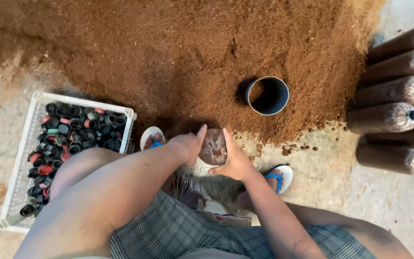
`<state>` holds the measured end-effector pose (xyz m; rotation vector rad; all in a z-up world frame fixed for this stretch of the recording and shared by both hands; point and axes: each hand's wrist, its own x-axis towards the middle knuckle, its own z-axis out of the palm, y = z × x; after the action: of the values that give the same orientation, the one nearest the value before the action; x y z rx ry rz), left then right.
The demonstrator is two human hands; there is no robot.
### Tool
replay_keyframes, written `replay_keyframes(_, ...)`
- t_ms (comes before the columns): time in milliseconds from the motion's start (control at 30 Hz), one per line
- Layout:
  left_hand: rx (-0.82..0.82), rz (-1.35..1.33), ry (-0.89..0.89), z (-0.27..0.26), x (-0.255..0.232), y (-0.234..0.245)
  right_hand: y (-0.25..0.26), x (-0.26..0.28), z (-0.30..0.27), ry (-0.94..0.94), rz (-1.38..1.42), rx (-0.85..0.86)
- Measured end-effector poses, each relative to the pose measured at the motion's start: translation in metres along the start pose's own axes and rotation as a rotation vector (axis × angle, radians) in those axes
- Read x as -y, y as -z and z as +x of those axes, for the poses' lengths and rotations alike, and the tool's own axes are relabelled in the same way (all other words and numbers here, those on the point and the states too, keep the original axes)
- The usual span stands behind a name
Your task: The person fills plastic bags with brown substrate from a large pile using a metal cylinder as a funnel, then secures the openings with black plastic rings.
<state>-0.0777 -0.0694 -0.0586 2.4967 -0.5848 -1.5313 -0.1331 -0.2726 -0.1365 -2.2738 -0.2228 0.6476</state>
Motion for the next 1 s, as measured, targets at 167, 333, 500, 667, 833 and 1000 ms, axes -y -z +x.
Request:
replay_keyframes(167, -0.035, -0.074, -0.057, 0.014, 0.002, 0.0, -0.018, -0.018, -0.001, -0.041, 0.066, -0.1)
replay_keyframes(333, -0.07, -0.17, -0.082, 0.012, -0.003, 0.005, -0.041, -0.018, -0.002, -0.102, 0.091, -0.26)
replay_keyframes(500, -0.161, -0.212, -0.16, 0.045, 0.012, -0.008, -0.068, 0.02, -0.013, -0.261, 0.345, -0.482)
replay_keyframes(667, -0.059, -0.223, -0.205, 0.027, 0.011, 0.011, -0.055, 0.023, -0.018, -0.239, 0.394, -0.358)
replay_keyframes(833, -0.052, -0.012, -0.203, 0.001, -0.005, 0.029, -0.01, 0.042, -0.022, -0.047, 0.316, -0.18)
replay_keyframes(1000, -0.234, 0.194, -0.239, 0.015, -0.012, 0.028, 0.023, 0.02, -0.003, -0.185, 0.086, 0.188)
